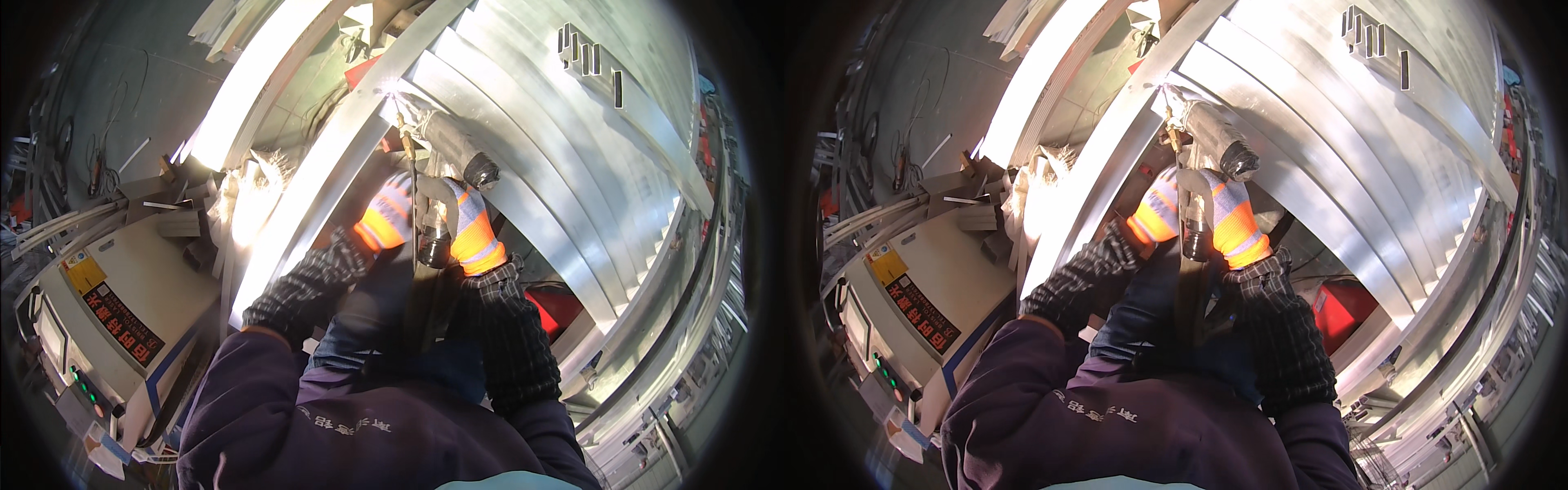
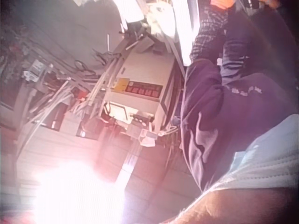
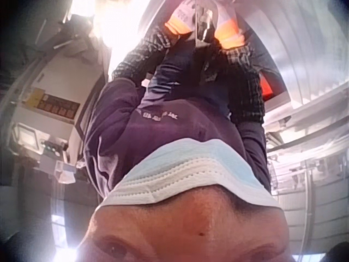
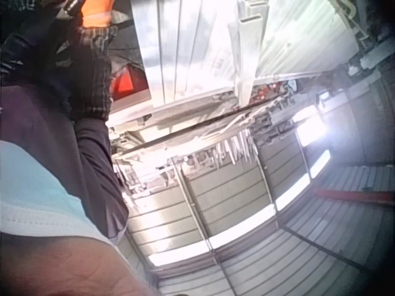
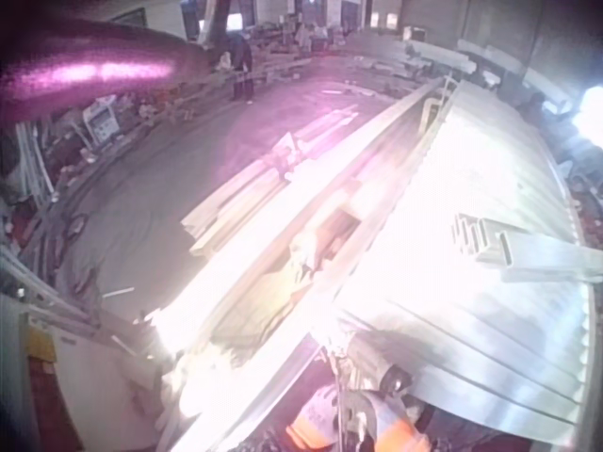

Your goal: The person positions and secures metal slats into a curved frame using a pneumatic nail gun. They repeatedly align each slat, fire fasteners, and adjust the assembly while working in a workshop environment.

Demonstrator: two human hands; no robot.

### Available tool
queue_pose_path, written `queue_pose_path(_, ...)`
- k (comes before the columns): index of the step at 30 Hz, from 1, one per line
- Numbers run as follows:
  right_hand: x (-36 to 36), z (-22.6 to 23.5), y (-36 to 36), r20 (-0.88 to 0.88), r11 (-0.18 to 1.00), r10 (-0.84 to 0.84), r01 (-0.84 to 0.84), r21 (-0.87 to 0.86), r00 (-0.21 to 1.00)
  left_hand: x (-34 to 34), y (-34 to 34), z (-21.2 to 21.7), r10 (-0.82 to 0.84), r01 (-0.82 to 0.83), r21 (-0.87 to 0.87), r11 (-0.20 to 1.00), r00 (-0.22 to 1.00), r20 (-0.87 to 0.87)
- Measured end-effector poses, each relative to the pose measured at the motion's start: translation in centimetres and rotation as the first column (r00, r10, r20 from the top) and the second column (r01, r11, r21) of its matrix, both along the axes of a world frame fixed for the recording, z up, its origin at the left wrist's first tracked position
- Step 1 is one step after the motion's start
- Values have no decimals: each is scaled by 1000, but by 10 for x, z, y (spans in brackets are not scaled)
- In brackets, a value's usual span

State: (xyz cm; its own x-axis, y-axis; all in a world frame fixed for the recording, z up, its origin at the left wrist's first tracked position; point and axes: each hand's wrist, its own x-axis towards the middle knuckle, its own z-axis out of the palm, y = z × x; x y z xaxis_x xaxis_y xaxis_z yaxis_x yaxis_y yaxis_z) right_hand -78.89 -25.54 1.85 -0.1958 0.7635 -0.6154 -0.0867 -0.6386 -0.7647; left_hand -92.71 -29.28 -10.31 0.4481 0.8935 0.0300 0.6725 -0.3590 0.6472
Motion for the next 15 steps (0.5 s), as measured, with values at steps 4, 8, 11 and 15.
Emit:
queue_pose_path(4, 3, -6, -2, -51, 996, -26, 21, -88, 998, -11, -48, 31, 390, -319, -228, 920, 796, 463)
queue_pose_path(8, 7, -20, -5, 9, 991, 118, -118, 58, 993, -8, -74, 51, 734, -302, -679, 670, 411, 541)
queue_pose_path(11, 9, -28, -8, 290, 884, 180, -284, 371, 940, -7, -82, 61, 796, -213, -775, 595, 289, 532)
queue_pose_path(15, 14, -33, -10, 374, 741, 243, -420, 525, 895, -3, -83, 72, 770, -77, -774, 629, 203, 605)
